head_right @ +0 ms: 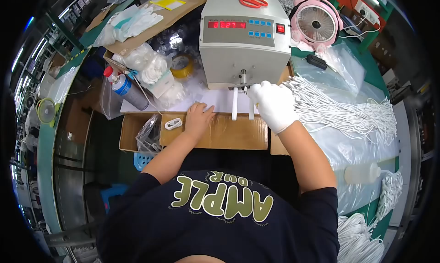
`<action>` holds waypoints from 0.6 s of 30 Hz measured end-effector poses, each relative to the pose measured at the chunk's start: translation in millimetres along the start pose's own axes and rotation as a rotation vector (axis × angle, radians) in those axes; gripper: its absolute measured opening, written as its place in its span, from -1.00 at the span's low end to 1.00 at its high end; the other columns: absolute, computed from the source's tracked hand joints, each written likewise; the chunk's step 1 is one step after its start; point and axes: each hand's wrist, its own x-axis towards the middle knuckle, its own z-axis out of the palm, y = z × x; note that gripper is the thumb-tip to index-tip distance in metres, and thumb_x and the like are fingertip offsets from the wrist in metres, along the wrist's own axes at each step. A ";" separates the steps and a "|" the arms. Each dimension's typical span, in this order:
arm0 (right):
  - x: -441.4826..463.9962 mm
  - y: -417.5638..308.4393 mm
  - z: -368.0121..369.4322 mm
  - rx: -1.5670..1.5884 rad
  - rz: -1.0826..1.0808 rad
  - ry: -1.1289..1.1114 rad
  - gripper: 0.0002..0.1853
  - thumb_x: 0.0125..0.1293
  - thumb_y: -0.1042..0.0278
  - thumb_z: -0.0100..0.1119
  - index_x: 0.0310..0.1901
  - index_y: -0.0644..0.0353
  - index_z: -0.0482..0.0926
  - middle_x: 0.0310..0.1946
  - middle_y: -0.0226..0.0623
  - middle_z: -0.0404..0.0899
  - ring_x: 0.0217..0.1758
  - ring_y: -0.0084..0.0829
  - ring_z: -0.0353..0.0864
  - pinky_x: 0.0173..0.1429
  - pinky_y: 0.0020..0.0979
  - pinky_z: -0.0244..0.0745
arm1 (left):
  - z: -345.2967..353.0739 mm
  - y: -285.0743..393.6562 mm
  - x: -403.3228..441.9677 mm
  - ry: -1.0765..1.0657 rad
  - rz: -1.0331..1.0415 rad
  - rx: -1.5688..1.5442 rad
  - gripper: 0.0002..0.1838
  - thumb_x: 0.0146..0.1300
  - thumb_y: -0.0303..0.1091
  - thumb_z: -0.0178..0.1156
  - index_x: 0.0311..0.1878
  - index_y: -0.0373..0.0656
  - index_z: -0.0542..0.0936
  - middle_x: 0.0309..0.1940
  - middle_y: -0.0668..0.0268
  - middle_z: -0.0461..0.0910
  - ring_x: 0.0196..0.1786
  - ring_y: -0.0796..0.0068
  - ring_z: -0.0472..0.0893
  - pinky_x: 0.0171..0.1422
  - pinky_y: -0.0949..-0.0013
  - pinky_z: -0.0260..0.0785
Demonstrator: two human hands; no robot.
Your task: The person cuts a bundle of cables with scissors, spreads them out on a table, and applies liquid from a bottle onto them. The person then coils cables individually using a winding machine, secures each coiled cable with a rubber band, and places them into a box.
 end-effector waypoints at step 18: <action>-44.0 4.0 15.8 0.170 -0.013 0.080 -0.92 0.18 0.36 0.18 -0.27 0.02 0.54 -0.48 -0.30 0.52 -0.39 -0.17 0.56 -0.29 -0.20 0.42 | -4.5 -5.0 -9.1 0.110 -0.124 -0.213 -0.68 0.17 -0.37 0.26 0.01 -0.17 0.57 0.02 0.11 0.54 0.16 0.13 0.48 0.17 0.13 0.30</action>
